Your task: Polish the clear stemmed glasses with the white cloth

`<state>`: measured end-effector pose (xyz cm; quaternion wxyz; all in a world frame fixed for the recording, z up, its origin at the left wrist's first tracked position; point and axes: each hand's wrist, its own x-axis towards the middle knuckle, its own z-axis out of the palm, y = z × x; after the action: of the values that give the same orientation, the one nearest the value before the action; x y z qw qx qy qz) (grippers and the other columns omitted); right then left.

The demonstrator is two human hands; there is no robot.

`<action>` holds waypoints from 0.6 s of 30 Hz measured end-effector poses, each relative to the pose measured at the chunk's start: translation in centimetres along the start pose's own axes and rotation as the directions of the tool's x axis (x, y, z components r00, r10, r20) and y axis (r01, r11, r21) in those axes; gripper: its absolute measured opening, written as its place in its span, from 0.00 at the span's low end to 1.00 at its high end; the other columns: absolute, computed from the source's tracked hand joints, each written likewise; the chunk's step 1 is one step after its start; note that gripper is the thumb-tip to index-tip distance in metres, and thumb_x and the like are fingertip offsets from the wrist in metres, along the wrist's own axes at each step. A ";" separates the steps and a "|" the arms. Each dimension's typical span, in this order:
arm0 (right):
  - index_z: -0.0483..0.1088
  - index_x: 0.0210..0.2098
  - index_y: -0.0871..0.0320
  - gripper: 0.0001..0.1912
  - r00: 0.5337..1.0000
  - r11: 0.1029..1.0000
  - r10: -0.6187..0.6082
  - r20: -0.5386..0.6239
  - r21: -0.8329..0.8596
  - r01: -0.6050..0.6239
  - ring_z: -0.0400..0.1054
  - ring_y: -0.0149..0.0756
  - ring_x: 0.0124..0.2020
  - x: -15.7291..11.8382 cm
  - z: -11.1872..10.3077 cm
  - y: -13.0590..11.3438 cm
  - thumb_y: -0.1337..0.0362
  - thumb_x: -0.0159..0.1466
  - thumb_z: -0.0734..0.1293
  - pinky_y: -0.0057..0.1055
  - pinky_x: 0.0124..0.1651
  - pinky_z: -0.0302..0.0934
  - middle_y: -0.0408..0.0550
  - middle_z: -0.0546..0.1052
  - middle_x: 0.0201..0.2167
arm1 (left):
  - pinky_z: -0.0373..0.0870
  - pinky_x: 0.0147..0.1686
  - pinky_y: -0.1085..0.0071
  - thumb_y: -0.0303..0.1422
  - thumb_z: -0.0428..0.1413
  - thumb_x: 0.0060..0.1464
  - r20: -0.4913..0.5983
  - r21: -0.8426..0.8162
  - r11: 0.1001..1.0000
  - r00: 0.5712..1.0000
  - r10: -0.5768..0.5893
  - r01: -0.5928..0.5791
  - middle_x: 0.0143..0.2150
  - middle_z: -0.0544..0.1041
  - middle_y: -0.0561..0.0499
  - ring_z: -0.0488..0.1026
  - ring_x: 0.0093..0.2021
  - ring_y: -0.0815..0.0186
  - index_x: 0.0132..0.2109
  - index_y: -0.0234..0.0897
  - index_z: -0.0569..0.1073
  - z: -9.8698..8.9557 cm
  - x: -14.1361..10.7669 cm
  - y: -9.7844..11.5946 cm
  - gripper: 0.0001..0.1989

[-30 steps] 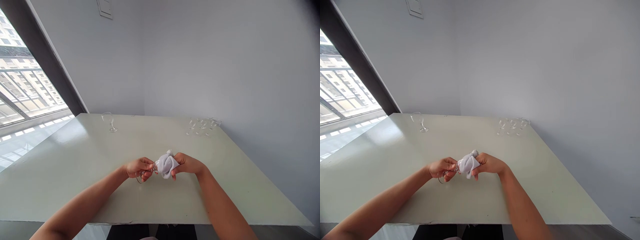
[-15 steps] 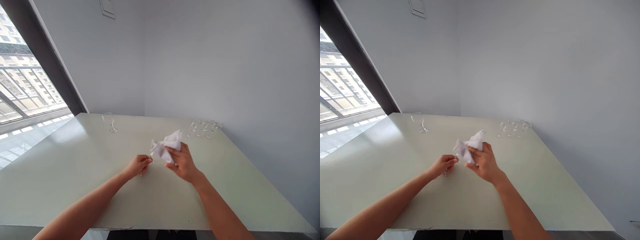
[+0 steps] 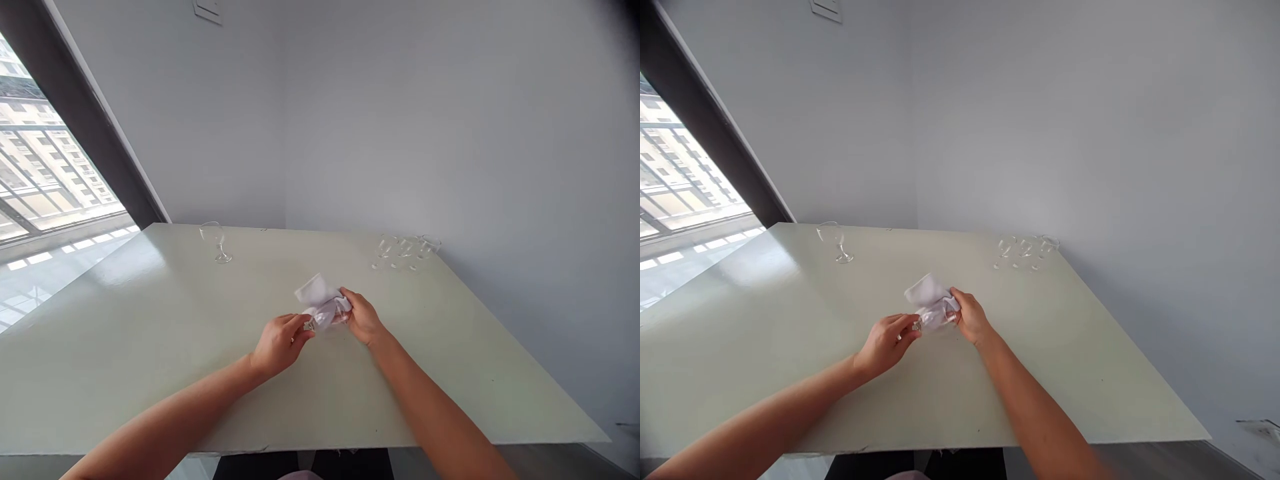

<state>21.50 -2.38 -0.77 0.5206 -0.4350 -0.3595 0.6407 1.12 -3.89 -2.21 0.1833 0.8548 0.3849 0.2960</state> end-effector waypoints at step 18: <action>0.66 0.44 0.54 0.18 0.948 0.945 -0.217 0.234 -0.192 0.263 0.61 0.39 0.47 -2.5 5.3 5.4 0.50 0.61 0.58 0.34 0.50 0.54 0.47 0.70 0.42 | 0.62 0.24 0.75 0.31 0.48 0.51 -0.044 -0.483 0.781 0.880 -0.472 0.395 0.27 0.62 0.56 0.62 0.25 0.72 0.33 0.38 0.59 1.4 0.4 -0.3 0.04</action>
<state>14.90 -5.94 -3.30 0.5027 -0.3731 -0.5318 0.5704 2.04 -3.50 -3.30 0.4117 0.6474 0.5038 0.3970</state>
